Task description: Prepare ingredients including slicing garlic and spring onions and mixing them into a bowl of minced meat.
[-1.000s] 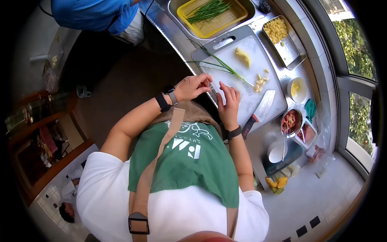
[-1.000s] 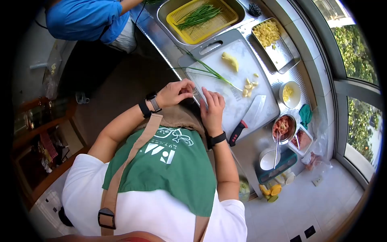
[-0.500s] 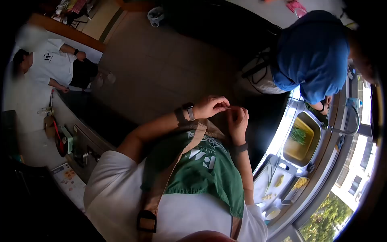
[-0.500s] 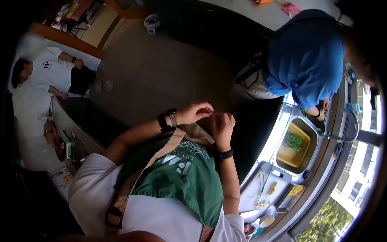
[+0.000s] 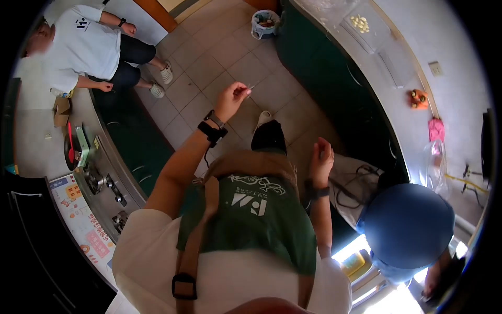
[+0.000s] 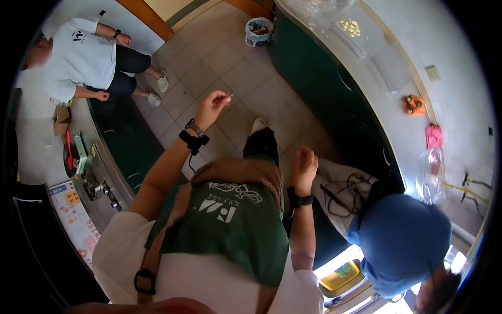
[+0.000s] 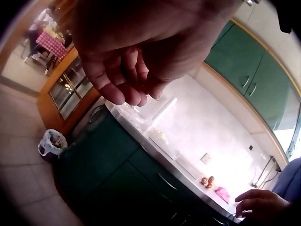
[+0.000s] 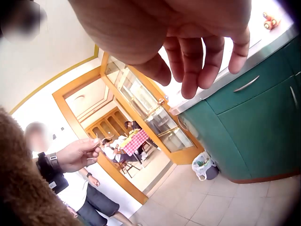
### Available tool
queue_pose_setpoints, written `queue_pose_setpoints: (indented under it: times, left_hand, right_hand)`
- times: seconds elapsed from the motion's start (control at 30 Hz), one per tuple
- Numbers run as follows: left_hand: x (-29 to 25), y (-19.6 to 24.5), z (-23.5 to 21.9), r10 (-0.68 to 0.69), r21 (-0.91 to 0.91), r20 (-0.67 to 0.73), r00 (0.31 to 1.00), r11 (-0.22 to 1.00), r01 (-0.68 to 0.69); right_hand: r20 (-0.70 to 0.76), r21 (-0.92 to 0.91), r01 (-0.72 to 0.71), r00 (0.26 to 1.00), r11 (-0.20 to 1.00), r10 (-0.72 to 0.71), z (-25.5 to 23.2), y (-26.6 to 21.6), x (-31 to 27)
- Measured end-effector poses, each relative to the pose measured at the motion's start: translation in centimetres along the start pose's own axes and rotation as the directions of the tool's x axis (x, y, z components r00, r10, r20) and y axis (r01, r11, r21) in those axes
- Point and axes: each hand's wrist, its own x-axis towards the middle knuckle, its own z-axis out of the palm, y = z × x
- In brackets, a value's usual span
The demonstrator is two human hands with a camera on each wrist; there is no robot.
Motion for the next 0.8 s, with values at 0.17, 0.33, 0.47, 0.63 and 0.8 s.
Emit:
queue_pose_setpoints:
  times: [0.17, 0.33, 0.47, 0.63, 0.8]
  left_hand:
    - [8.7, 0.0, -2.5, 0.055, 0.202, -0.164, 0.985, 0.979, -0.021]
    - [22.3, -4.7, -4.0, 0.136, 0.232, -0.218, 0.966, 0.969, -0.084]
    - [31.9, -4.6, -2.7, 0.059, 0.388, -0.128, 0.990, 0.922, -0.005]
    - [51.4, -14.8, -1.5, -0.028, 0.535, 0.031, 0.999, 0.845, 0.007]
    - [60.4, -19.9, -0.1, 0.015, 0.601, 0.113, 0.993, 0.795, -0.081]
  right_hand:
    - [0.002, 0.022, 0.013, 1.000, 1.000, -0.013, 2.9, 0.4, 10.1]
    - [0.027, 0.019, -0.022, 0.999, 1.000, 0.021, 4.9, -1.7, 21.3]
    - [-0.031, 0.016, -0.134, 0.990, 0.991, 0.135, 3.7, -1.1, 23.3]
    - [-0.159, -0.110, -0.361, 0.926, 0.926, 0.342, 3.8, -3.0, 22.5]
    - [-0.285, -0.098, -0.511, 0.837, 0.854, 0.468, 6.1, -6.1, 24.7]
